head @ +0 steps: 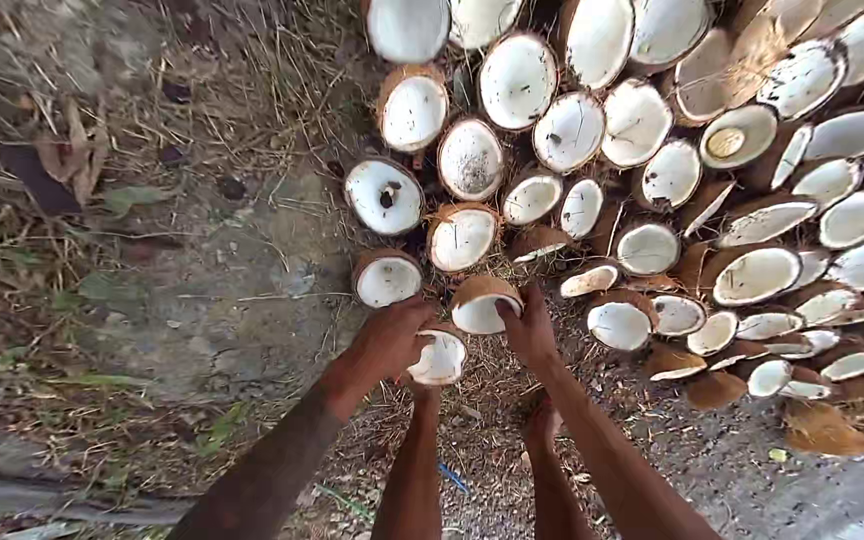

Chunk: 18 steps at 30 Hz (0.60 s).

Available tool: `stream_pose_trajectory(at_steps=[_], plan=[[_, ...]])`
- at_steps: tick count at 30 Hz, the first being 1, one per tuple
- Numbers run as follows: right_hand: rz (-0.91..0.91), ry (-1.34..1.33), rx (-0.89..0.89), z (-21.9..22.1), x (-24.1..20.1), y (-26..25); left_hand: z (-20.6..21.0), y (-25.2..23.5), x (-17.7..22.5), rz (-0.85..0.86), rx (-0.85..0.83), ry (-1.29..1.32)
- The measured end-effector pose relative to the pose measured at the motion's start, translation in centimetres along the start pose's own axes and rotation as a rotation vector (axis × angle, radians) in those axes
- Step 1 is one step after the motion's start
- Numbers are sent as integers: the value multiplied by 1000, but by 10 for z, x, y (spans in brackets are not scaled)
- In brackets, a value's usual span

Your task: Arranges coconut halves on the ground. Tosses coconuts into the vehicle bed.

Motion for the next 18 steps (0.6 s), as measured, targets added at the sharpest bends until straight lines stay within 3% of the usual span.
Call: stream_pose_trajectory(at_steps=[3, 7, 10, 14, 18], plan=[[-224, 281, -17, 4, -66, -30, -51, 11, -27, -21, 261, -121], [-163, 596, -33, 41, -111, -89, -71, -32, -94, -210, 457, -14], [-79, 704, -26, 40, -113, -85, -60, -39, -104, -294, 429, 92], [51, 724, -117, 10, -77, -47, -36, -22, -111, -378, 250, 231], [-18, 741, -132, -36, -63, 8, -54, 1, -70, -193, 142, 132]])
Point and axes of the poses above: each hand's wrist, its own y-axis away from the middle knuckle, its own z-axis out of the palm, x = y × z, the point moved 10 cm from there along -y, towards the middle knuckle
